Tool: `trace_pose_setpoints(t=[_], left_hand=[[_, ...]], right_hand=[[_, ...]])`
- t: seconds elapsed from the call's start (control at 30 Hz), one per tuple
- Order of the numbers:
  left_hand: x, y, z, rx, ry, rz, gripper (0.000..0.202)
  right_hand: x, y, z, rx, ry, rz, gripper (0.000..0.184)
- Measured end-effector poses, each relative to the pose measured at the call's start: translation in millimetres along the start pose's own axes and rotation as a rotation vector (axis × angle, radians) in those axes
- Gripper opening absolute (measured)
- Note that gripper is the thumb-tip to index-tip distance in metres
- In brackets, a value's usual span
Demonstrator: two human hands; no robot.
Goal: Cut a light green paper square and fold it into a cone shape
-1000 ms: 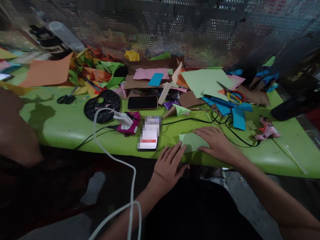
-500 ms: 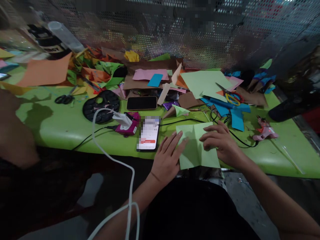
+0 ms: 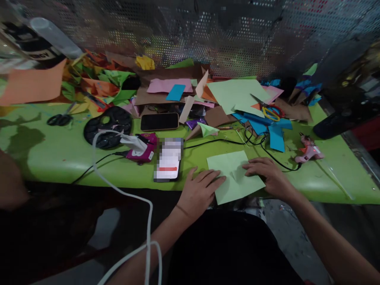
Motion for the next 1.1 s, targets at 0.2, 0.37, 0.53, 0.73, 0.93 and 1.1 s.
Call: trace_pose_setpoints(t=[0.2, 0.37, 0.53, 0.73, 0.93, 1.1], left_hand=[[-19.1, 1.3, -5.9, 0.008, 0.202, 0.184, 0.014], [-38.5, 3.9, -8.8, 0.07, 0.484, 0.128, 0.026], [-49.8, -0.6, -13.3, 0.08, 0.604, 0.079, 0.019], [-57.2, -6.7, -11.7, 0.076, 0.686, 0.152, 0.01], [-58.8, -9.2, -10.5, 0.037, 0.712, 0.203, 0.03], [-59.0, -10.1, -13.3, 0.013, 0.7, 0.192, 0.024]], right_hand=[[9.5, 2.4, 4.8, 0.03, -0.105, -0.067, 0.015], [17.6, 11.0, -10.0, 0.148, -0.249, 0.048, 0.03], [22.0, 5.6, -22.2, 0.169, -0.285, 0.238, 0.031], [20.6, -1.5, -24.6, 0.185, -0.28, 0.225, 0.036], [11.6, -5.7, -27.4, 0.135, -0.194, 0.155, 0.031], [16.2, -10.6, -28.2, 0.102, -0.22, 0.137, 0.022]])
Point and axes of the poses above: each hand's wrist, its own z-axis away from the middle knuckle, its own y-axis out of the back of the hand, x = y × z, the point moved 10 cm from there along -z, towards the middle knuckle, and after that the axes turned 12 degrees about -z, right-handed, at the moved point
